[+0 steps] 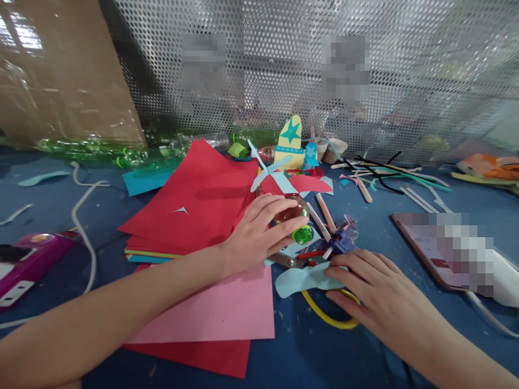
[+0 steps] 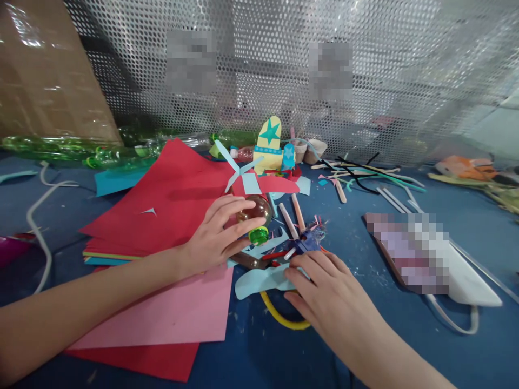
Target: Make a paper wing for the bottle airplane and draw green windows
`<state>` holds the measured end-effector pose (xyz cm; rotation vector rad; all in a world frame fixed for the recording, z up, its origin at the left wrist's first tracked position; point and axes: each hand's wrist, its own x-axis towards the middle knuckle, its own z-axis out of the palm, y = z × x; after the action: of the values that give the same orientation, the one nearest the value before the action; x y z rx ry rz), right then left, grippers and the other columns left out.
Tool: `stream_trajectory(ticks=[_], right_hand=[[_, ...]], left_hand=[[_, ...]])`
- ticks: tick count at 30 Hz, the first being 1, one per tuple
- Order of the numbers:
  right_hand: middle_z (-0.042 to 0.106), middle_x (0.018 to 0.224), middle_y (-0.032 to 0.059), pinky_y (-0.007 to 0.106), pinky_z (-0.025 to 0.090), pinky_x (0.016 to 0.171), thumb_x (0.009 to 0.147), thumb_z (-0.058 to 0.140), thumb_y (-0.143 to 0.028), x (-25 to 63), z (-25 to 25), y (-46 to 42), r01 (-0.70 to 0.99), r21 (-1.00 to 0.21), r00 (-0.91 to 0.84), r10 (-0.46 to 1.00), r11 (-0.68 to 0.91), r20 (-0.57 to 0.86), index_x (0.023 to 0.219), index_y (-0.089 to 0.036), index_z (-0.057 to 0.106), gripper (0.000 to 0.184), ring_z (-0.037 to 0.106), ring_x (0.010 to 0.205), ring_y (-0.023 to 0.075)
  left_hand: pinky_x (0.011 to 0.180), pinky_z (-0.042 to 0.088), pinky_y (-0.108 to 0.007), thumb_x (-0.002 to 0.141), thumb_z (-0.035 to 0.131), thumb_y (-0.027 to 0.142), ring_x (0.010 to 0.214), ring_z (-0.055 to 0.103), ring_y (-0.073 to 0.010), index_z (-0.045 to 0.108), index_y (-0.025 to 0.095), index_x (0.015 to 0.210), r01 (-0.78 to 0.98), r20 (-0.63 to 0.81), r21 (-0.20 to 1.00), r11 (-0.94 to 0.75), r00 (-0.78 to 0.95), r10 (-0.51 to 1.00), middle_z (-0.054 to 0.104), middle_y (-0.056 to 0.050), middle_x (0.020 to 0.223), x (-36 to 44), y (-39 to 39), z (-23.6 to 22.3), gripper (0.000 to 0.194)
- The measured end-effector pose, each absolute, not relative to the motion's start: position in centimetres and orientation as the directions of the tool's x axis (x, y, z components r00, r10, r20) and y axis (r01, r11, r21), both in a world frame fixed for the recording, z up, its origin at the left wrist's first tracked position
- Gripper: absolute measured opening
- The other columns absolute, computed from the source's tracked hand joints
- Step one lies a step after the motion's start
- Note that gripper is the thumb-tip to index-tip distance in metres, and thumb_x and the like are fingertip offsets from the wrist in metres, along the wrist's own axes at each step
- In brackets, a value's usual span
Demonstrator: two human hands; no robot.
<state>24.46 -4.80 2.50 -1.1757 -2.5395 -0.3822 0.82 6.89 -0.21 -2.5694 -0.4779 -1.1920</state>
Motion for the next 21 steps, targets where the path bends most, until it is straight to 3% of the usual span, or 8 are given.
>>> stream_trajectory(ticks=[7, 11, 15, 21], right_hand=[[0.08, 0.088, 0.0019, 0.036, 0.054, 0.078, 0.103, 0.04, -0.012, 24.5, 3.5, -5.0, 0.706, 0.09, -0.66, 0.607, 0.702, 0.444, 0.094, -0.02, 0.068, 0.03, 0.074, 0.08, 0.0197], [0.08, 0.088, 0.003, 0.032, 0.053, 0.08, 0.106, 0.039, -0.015, 24.1, 5.4, -5.2, 0.696, 0.017, -0.627, 0.596, 0.718, 0.501, 0.099, -0.019, 0.064, 0.027, 0.073, 0.082, 0.0183], [0.077, 0.086, 0.0055, 0.033, 0.055, 0.076, 0.108, 0.035, -0.019, 24.0, 6.3, -3.7, 0.665, 0.0, -0.65, 0.58, 0.746, 0.491, 0.106, -0.019, 0.063, 0.027, 0.071, 0.082, 0.0206], [0.07, 0.085, 0.0042, 0.037, 0.052, 0.079, 0.105, 0.042, -0.018, 23.1, 6.6, -1.2, 0.677, -0.107, -0.602, 0.631, 0.728, 0.489, 0.096, -0.023, 0.052, 0.015, 0.069, 0.079, 0.0209]], left_hand=[[0.105, 0.048, -0.048, 0.103, 0.045, 0.026, 0.121, 0.053, -0.0272, 0.06, 0.02, 0.124, 0.402, 0.783, -0.099, -0.91, 0.596, 0.178, 0.062, -0.013, 0.125, 0.9, 7.0, -0.4, 0.026], [0.107, 0.047, -0.049, 0.103, 0.045, 0.026, 0.123, 0.052, -0.0261, 0.06, 0.022, 0.125, 0.389, 0.798, -0.075, -0.918, 0.576, 0.179, 0.061, -0.011, 0.127, 0.8, 7.1, -0.7, 0.026], [0.109, 0.046, -0.048, 0.102, 0.047, 0.024, 0.126, 0.051, -0.0261, 0.059, 0.022, 0.127, 0.402, 0.763, -0.061, -0.914, 0.609, 0.217, 0.061, -0.012, 0.129, 0.8, 7.0, -0.6, 0.027], [0.109, 0.046, -0.048, 0.1, 0.052, 0.024, 0.124, 0.052, -0.0256, 0.06, 0.023, 0.127, 0.399, 0.789, -0.062, -0.915, 0.581, 0.2, 0.062, -0.011, 0.129, 0.7, 7.0, -0.7, 0.028]])
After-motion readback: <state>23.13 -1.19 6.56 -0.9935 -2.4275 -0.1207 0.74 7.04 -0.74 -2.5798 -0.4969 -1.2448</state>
